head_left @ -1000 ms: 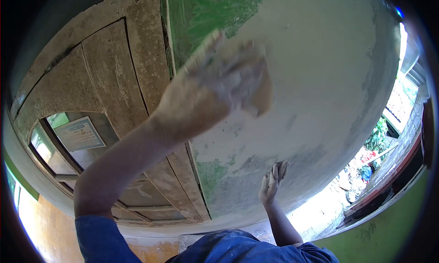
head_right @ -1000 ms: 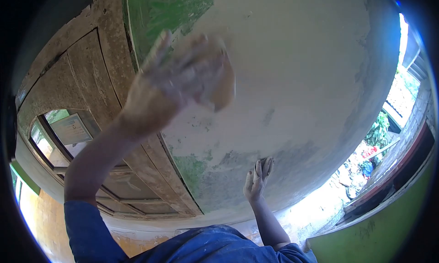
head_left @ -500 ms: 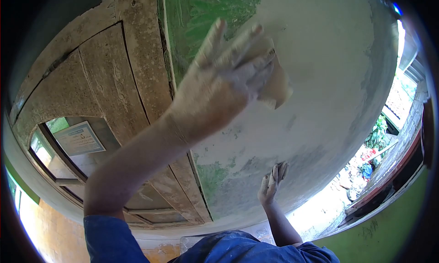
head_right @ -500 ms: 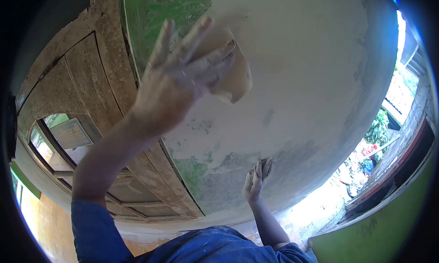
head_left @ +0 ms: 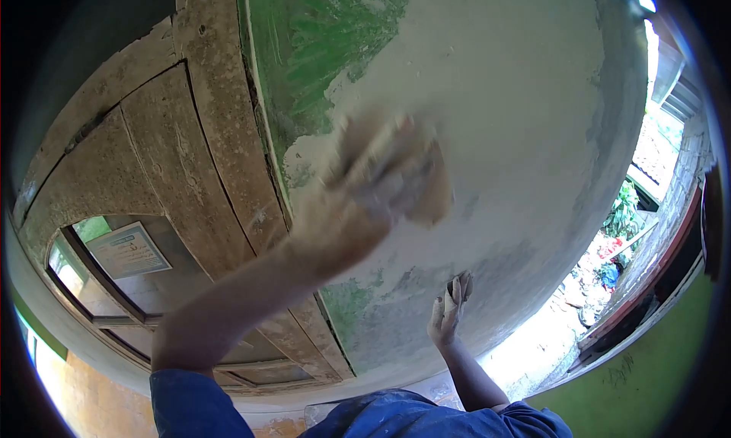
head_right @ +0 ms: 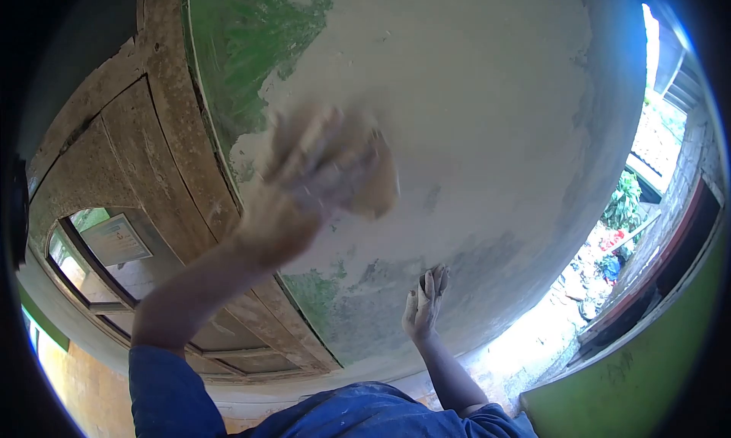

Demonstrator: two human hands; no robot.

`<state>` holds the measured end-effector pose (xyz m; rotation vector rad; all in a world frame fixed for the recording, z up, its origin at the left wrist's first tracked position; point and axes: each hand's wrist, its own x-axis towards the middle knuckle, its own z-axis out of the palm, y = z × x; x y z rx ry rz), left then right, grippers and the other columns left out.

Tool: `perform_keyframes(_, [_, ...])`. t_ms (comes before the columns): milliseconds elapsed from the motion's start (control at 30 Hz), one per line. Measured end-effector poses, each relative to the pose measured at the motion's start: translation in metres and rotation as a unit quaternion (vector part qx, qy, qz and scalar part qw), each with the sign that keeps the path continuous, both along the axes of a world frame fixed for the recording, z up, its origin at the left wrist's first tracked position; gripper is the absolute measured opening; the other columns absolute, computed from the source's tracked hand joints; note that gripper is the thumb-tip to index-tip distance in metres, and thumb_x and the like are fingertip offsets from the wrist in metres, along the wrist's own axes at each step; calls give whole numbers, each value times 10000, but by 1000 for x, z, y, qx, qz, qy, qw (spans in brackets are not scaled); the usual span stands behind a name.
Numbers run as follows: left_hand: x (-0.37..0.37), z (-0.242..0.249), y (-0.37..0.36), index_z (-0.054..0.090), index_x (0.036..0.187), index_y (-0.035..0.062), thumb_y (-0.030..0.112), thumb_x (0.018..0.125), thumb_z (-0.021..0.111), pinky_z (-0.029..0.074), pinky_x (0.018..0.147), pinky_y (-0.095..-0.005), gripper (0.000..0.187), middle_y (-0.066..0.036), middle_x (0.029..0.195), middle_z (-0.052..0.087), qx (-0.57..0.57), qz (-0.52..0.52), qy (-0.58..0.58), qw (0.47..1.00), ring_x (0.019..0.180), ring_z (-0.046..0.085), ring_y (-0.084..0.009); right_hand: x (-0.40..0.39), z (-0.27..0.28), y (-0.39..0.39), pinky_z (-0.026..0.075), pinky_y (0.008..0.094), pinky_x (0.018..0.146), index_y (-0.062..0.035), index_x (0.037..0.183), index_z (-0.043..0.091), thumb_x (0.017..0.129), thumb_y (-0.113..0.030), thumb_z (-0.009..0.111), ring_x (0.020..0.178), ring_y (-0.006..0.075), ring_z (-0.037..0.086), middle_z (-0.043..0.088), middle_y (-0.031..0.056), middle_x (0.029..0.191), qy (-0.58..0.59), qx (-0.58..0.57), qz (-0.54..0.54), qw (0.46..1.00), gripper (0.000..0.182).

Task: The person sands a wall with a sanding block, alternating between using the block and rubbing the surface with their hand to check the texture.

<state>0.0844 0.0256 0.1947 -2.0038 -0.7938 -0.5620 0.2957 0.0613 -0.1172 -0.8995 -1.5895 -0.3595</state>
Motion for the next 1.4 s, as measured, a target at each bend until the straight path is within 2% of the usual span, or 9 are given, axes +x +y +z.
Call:
perform_keyframes(367, [-45,-97,-43,647,1051,98,87,814,626,205,1111,-533,238,-40,1145,652,-198,-245,-229,921,1223,501,-299,49,131,61,333,509,1043,4,1172,526,807,86,588,1320,331,384,386,204,1419,-58,221,194,954,380])
perform_keyframes(533, [-56,-166,-73,637,928,-35,88,784,708,475,862,-302,202,-147,945,687,-237,-334,-699,587,949,636,-174,41,257,43,338,406,1073,-40,1204,538,891,-11,535,1348,232,350,408,111,1425,-152,285,-20,946,314])
perform_keyframes(600, [-72,-172,-70,636,934,-30,109,787,719,470,832,-290,219,-110,932,682,-232,-324,-717,572,900,624,-154,3,236,41,307,391,1100,-55,1242,521,924,-83,505,1355,254,332,445,109,1396,244,-34,636,731,319])
perform_keyframes(700, [-89,-180,-64,633,949,-24,141,783,742,463,786,-273,257,-68,914,672,-230,-320,-735,552,835,609,-129,-4,241,13,288,405,1117,-73,1242,541,921,-63,507,1338,255,359,483,99,1363,-358,274,22,893,323])
perform_keyframes(800, [-89,-180,-61,629,959,-22,157,776,755,459,772,-265,285,-62,913,667,-227,-323,-735,551,821,605,-122,12,310,10,288,405,1123,-69,1115,629,911,-81,532,1305,246,406,505,99,1340,79,-236,260,933,227])
perform_keyframes(867, [-86,-180,-62,629,962,-20,163,776,757,457,773,-262,291,-63,915,667,-229,-318,-733,556,824,604,-119,48,345,47,300,402,1117,-72,1091,642,897,-140,564,1287,240,431,505,100,1341,-163,277,35,946,220])
perform_keyframes(1167, [-88,-187,-61,580,1022,-14,208,770,764,449,820,-291,383,-65,964,627,-241,-316,-728,559,876,591,-146,22,294,23,345,443,1070,-80,1012,655,875,-111,570,1247,283,483,546,137,1292,-381,228,-20,896,164])
perform_keyframes(1233, [-85,-184,-62,574,1029,-12,213,772,762,450,816,-289,390,-62,960,626,-235,-305,-732,563,872,590,-146,38,330,39,361,454,1056,-85,993,664,876,-90,566,1221,281,509,600,134,1219,-47,122,204,970,153])
perform_keyframes(1400, [-82,-183,-61,624,912,-18,208,783,746,448,750,-264,288,-51,870,658,-209,-309,-733,568,785,585,-111,25,327,42,353,446,1065,-88,999,666,869,-50,562,1190,279,536,635,113,1157,-124,274,33,953,171])
